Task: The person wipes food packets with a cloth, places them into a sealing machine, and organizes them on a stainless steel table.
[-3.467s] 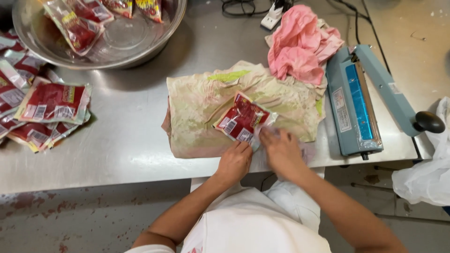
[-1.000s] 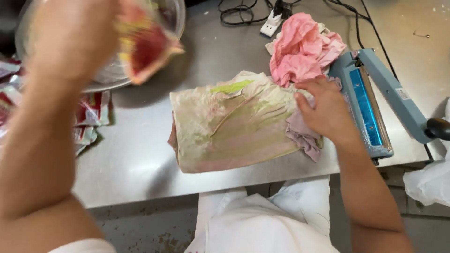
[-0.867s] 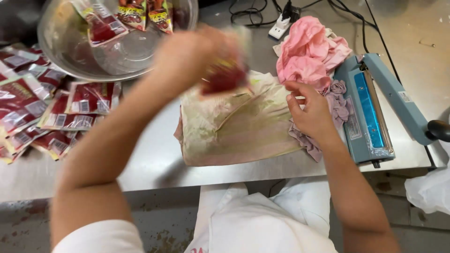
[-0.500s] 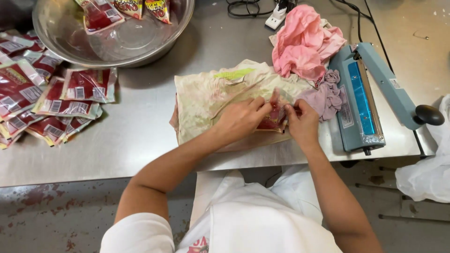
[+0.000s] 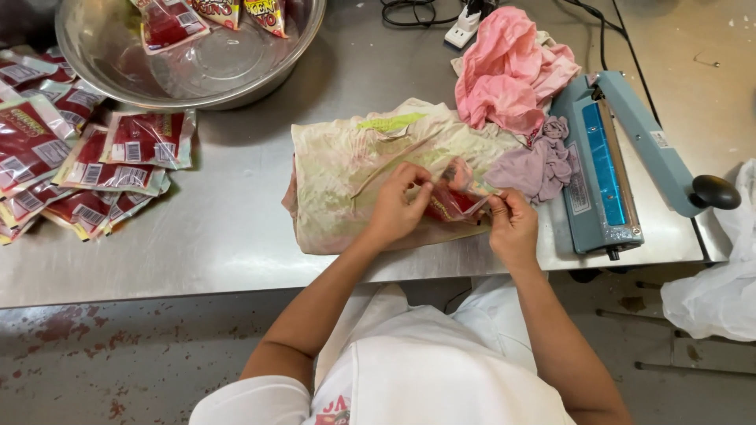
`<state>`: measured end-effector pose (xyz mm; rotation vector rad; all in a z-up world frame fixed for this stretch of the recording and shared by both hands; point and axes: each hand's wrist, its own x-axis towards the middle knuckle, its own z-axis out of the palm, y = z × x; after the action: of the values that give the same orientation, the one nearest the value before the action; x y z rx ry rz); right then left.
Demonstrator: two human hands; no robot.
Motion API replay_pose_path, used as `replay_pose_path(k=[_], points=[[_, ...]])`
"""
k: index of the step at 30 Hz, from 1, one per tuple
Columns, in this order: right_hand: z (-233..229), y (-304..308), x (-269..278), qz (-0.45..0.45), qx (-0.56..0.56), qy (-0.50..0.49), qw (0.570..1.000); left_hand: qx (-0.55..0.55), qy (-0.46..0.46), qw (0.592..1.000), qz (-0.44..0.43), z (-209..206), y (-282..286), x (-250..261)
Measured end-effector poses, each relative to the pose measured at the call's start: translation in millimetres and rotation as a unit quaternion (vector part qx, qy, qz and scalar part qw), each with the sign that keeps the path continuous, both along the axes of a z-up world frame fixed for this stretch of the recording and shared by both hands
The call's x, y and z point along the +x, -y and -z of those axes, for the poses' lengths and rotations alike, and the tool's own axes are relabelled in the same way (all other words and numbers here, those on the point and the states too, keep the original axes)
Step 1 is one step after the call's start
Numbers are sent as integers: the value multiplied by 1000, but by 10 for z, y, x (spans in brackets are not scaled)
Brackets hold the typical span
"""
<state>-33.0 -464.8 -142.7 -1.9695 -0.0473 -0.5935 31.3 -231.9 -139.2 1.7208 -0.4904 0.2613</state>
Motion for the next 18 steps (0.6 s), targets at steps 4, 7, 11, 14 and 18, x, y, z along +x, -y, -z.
replay_pose_path(k=[4, 7, 11, 14, 18], points=[[-106, 2, -66, -2, 55, -6, 998, -100, -97, 989, 50, 236, -89, 52], [82, -3, -38, -7, 139, -41, 989, -128, -127, 981, 70, 216, -50, 43], [202, 7, -29, -1, 192, -61, 979, -140, -143, 977, 73, -313, -69, -187], [162, -47, -108, 8, 196, -78, 977, -106, -136, 984, 52, 249, -48, -74], [324, -47, -103, 27, 190, -95, 977, -52, -164, 985, 1, 154, -84, -222]])
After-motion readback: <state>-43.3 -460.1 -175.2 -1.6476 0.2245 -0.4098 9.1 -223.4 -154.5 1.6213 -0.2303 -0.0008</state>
